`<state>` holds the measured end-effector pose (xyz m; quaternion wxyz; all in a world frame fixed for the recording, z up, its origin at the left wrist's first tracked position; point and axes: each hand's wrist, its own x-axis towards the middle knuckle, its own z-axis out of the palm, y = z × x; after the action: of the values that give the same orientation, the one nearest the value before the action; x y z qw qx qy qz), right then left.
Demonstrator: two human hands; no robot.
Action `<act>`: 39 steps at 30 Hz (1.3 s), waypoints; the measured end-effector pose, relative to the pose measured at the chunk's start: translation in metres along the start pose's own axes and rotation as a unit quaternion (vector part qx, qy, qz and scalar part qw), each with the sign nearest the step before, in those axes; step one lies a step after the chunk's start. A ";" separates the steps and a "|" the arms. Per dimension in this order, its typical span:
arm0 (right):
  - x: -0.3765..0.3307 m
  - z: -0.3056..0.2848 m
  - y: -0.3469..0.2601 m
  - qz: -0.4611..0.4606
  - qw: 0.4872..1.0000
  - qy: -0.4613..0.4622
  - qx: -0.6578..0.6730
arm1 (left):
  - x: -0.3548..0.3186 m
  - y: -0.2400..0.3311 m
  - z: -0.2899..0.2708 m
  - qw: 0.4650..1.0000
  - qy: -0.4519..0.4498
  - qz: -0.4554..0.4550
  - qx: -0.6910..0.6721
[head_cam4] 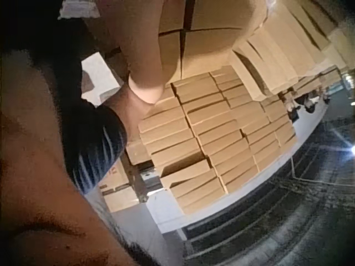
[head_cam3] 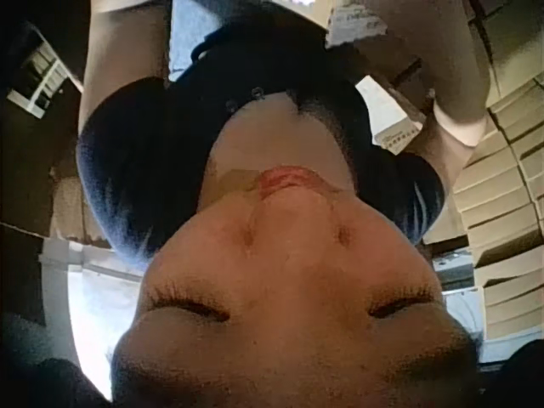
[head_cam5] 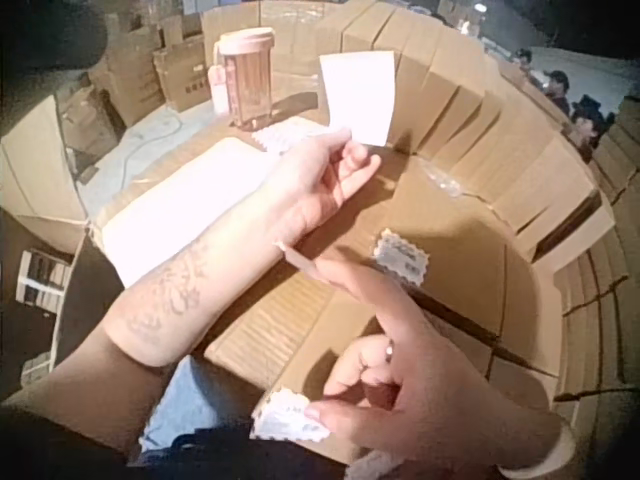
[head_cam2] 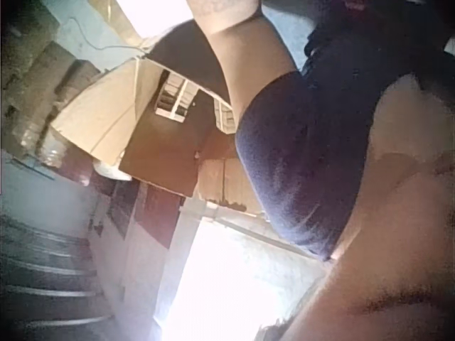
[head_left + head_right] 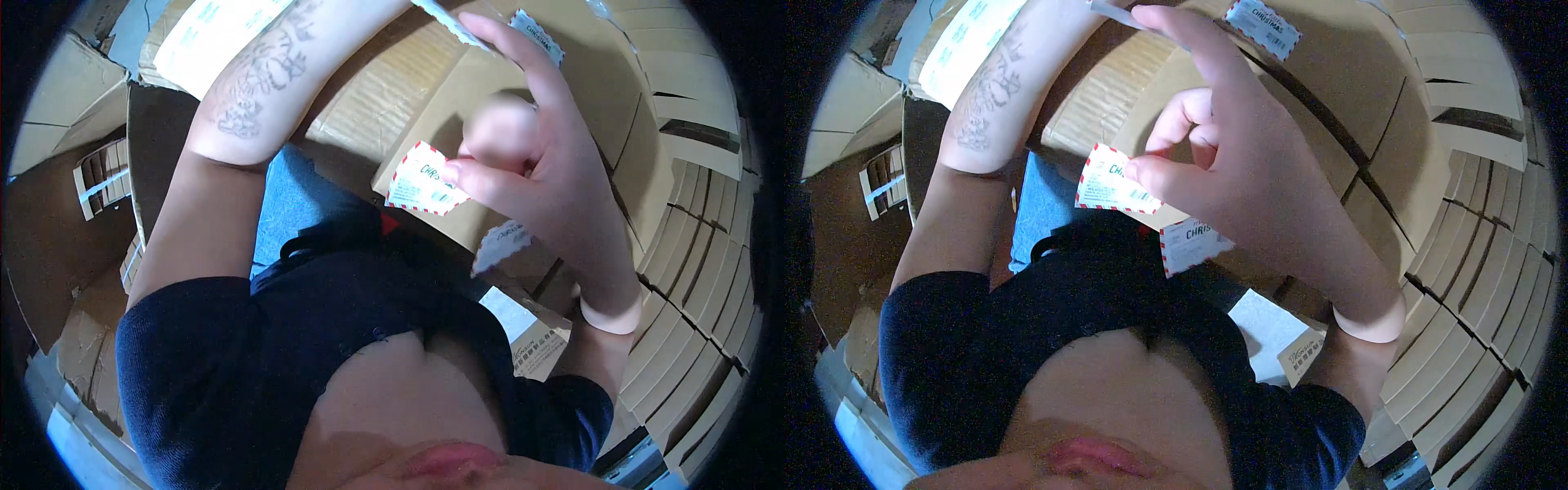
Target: Applying decorative or identifying labels to small cardboard boxes in a warehouse environment.
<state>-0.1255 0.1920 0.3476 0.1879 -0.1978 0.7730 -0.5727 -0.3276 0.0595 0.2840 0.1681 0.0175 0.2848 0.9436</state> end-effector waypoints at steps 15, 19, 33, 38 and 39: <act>0.026 -0.011 -0.027 0.291 0.952 -0.081 0.042 | 0.015 -0.014 0.000 0.999 -0.027 -0.035 0.023; 0.027 -0.010 -0.027 0.279 0.956 -0.091 0.018 | 0.016 -0.010 -0.001 0.999 -0.036 -0.035 0.020; 0.023 -0.013 -0.018 0.254 0.961 -0.100 0.037 | 0.001 -0.001 0.003 1.000 0.015 -0.014 0.006; 0.012 -0.015 0.011 0.160 0.986 -0.045 -0.014 | 0.007 0.000 0.005 0.999 0.023 -0.031 -0.005; 0.014 -0.015 0.013 0.127 0.991 -0.040 0.030 | 0.009 0.001 0.003 0.999 0.024 -0.029 -0.005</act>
<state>-0.1464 0.2003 0.3386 0.2959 -0.1146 0.7663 -0.5586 -0.3359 0.0634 0.2860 0.1889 -0.0140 0.2847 0.9397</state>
